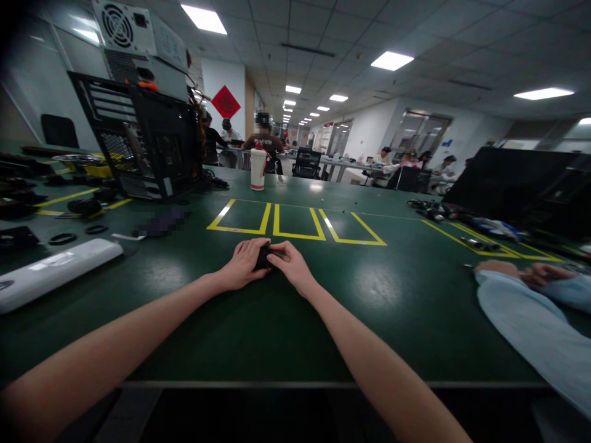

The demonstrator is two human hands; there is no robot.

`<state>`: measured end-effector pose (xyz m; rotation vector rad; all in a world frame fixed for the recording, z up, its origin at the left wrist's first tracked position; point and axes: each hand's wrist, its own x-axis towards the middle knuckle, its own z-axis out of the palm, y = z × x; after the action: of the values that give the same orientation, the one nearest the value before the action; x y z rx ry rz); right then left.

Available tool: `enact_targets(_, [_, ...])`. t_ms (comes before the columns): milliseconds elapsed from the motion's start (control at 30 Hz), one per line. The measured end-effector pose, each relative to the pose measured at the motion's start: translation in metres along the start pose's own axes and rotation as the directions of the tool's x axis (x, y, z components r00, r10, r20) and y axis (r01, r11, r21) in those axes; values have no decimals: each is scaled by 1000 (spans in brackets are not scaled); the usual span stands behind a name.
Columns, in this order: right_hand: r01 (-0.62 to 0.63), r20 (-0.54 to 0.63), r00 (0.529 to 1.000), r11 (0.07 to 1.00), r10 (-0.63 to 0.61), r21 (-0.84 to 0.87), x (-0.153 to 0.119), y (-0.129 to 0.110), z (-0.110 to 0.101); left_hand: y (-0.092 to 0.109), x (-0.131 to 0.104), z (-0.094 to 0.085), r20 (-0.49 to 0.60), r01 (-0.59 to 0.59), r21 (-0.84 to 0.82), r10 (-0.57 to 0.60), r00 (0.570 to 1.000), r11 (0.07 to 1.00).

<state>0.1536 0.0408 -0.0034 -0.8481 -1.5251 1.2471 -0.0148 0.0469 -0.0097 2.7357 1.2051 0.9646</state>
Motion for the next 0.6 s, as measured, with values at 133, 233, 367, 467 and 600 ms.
enact_targets(133, [10,-20,1000,999,-11,-30,3,1,-1,0,0,0,6,1,1,-1,1000,1000])
enact_targets(233, [-12,6,1000,999,13,-41,3,1,-2,1,-1,-1,8,1,-9,-1,1000,1000])
enact_targets(367, [14,42,999,1000,-14,6,0,-1,-1,0,-1,-2,11,-2,-18,2,1000,1000])
enact_targets(467, [34,19,999,999,-34,10,-2,-2,1,0,-1,-1,8,-5,-14,5,1000,1000])
enact_targets(600, [37,-10,999,999,-37,-21,-1,-2,1,0,0,0,0,3,-3,-3,1000,1000])
